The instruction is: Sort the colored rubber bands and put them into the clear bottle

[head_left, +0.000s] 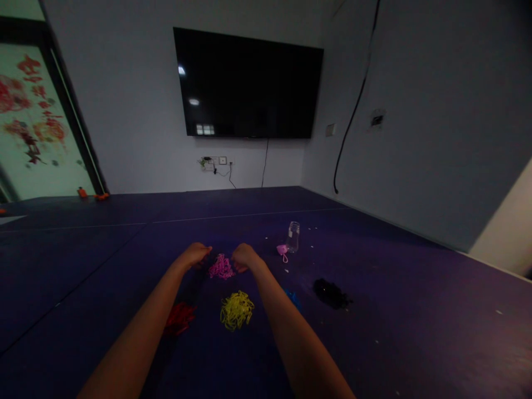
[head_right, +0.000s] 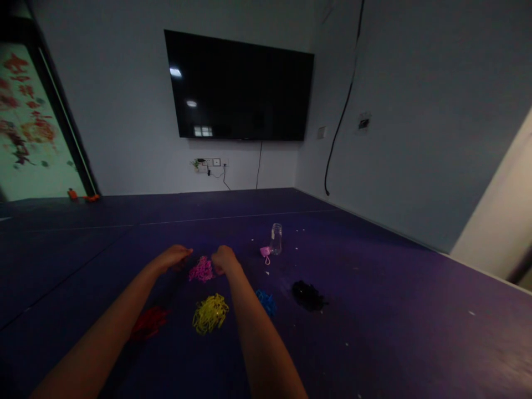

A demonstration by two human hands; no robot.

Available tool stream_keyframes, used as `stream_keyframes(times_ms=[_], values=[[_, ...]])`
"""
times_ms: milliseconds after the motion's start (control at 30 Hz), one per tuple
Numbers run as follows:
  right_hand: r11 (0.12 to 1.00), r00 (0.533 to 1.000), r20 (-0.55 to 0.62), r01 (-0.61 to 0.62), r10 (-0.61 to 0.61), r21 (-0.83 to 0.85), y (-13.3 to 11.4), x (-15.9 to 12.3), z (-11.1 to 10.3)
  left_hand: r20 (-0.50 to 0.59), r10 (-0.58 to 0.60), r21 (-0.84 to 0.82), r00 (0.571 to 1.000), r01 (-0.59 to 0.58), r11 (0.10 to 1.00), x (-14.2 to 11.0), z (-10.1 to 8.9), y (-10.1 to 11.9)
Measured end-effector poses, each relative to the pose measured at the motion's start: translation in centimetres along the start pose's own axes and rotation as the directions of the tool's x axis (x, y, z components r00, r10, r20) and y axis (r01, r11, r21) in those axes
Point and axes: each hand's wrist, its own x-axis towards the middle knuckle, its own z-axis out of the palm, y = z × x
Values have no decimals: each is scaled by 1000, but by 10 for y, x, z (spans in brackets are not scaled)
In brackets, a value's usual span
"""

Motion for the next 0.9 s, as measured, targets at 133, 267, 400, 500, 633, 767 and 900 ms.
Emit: stream_keyframes(times_ms=[133, 267, 400, 500, 633, 767, 900], values=[[998, 994, 103, -39, 35, 41, -4, -5, 8, 126, -85, 38, 988, 81, 996, -8, 8, 0], [994, 995, 101, -6, -4, 106, -12, -5, 7, 151, -55, -2, 987, 56, 998, -13, 14, 7], [991, 998, 54, 9, -16, 131, -13, -3, -5, 57, -21, -29, 998, 22, 999, -8, 8, 10], [994, 993, 113, -28, 16, 108, -12, -7, -8, 13, -14, -25, 1000, 14, 1000, -5, 3, 7], [994, 924, 381, -74, 37, 82, -13, -18, 2, 23, -7, -18, 1000, 7, 1000, -6, 4, 6], [988, 915, 382, 82, -126, 128, -14, -18, 11, 89, 32, -43, 996, -29, 999, -13, 11, 10], [985, 981, 90, 166, -169, 46, -12, -8, 3, 77, 74, -56, 994, -70, 996, -14, 10, 15]])
